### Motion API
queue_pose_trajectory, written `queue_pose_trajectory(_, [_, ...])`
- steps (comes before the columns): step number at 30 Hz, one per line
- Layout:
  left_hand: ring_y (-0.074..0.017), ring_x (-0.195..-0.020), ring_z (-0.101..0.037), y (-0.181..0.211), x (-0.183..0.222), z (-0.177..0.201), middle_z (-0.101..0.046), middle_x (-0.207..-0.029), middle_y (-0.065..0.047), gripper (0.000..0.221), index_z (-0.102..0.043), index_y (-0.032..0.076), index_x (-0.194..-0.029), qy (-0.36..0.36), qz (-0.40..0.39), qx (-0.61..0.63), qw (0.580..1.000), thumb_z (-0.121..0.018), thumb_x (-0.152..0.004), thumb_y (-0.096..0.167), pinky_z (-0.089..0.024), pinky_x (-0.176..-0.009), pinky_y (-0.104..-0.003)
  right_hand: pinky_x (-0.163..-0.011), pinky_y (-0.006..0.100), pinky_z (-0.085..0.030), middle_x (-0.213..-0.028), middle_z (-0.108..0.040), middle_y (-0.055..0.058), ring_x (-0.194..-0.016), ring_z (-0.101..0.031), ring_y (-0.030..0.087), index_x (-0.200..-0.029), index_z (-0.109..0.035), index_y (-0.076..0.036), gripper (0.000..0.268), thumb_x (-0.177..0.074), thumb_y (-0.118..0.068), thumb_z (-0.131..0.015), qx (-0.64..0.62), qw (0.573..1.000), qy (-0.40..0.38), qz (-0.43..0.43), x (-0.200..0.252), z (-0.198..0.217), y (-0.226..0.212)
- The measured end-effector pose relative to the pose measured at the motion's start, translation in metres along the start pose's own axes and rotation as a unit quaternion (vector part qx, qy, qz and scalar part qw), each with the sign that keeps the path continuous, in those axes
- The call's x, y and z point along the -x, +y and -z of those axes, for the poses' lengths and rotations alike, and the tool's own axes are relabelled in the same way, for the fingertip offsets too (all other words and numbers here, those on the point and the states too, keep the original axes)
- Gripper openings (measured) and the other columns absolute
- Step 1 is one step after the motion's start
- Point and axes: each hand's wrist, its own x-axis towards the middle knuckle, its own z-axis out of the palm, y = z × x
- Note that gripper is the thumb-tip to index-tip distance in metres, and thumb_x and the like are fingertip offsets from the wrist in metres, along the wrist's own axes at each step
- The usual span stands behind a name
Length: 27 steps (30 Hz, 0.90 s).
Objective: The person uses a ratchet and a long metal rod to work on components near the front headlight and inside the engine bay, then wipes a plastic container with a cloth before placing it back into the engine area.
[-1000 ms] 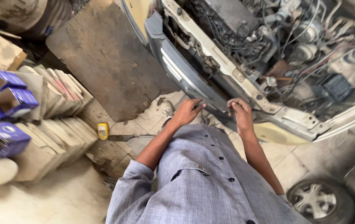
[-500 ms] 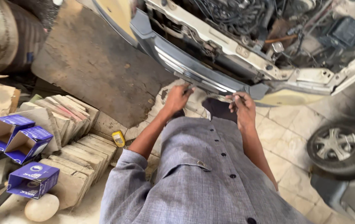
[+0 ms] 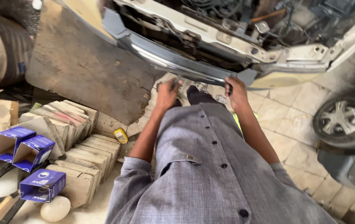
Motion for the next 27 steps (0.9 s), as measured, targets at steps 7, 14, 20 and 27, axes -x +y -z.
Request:
queue_pose_trajectory(7, [-0.0185,-0.057,-0.054,0.026,-0.033,0.01,-0.062,-0.066,-0.017,0.033,-0.073,-0.002,-0.098,0.043,-0.003,-0.026,0.999,-0.068,-0.099,0.03,-0.045,-0.058,-0.036,-0.056,0.025,-0.039,-0.079,-0.061,0.0,-0.067,-0.051,0.008,-0.095,-0.07,-0.004,0.01,-0.093,-0.013,-0.065,0.102,0.994,0.026,-0.007,-0.043,0.027,-0.016])
queue_pose_trajectory(14, [-0.0137,-0.06,-0.047,0.041,-0.044,0.019,-0.058,-0.064,-0.012,0.032,-0.069,-0.004,-0.093,0.103,-0.028,0.007,0.994,-0.067,-0.103,0.026,-0.043,-0.056,-0.035,-0.1,0.036,-0.059,-0.121,-0.071,0.018,-0.115,-0.07,0.027,-0.114,-0.067,0.004,0.039,-0.084,0.011,-0.044,-0.095,0.989,-0.115,-0.018,-0.073,0.04,-0.049])
queue_pose_trajectory(20, [-0.0081,-0.055,-0.049,0.029,-0.06,0.024,-0.057,-0.058,-0.006,0.031,-0.071,-0.001,-0.087,0.087,0.03,0.023,0.996,-0.065,-0.101,0.027,-0.041,-0.051,-0.031,-0.111,0.037,-0.056,-0.128,-0.069,0.021,-0.123,-0.068,0.03,-0.122,-0.066,0.006,0.034,-0.098,0.016,-0.044,-0.172,0.969,-0.172,0.036,-0.066,0.008,-0.085])
queue_pose_trajectory(27, [-0.0122,-0.056,-0.044,0.042,-0.116,0.035,-0.052,-0.058,-0.01,0.034,-0.069,-0.004,-0.087,0.011,-0.001,-0.038,0.999,-0.068,-0.101,0.026,-0.039,-0.052,-0.035,-0.096,0.034,-0.061,-0.122,-0.072,0.018,-0.113,-0.073,0.026,-0.121,-0.07,0.003,0.023,-0.104,0.013,-0.057,-0.199,0.965,-0.122,0.119,-0.058,-0.016,-0.086])
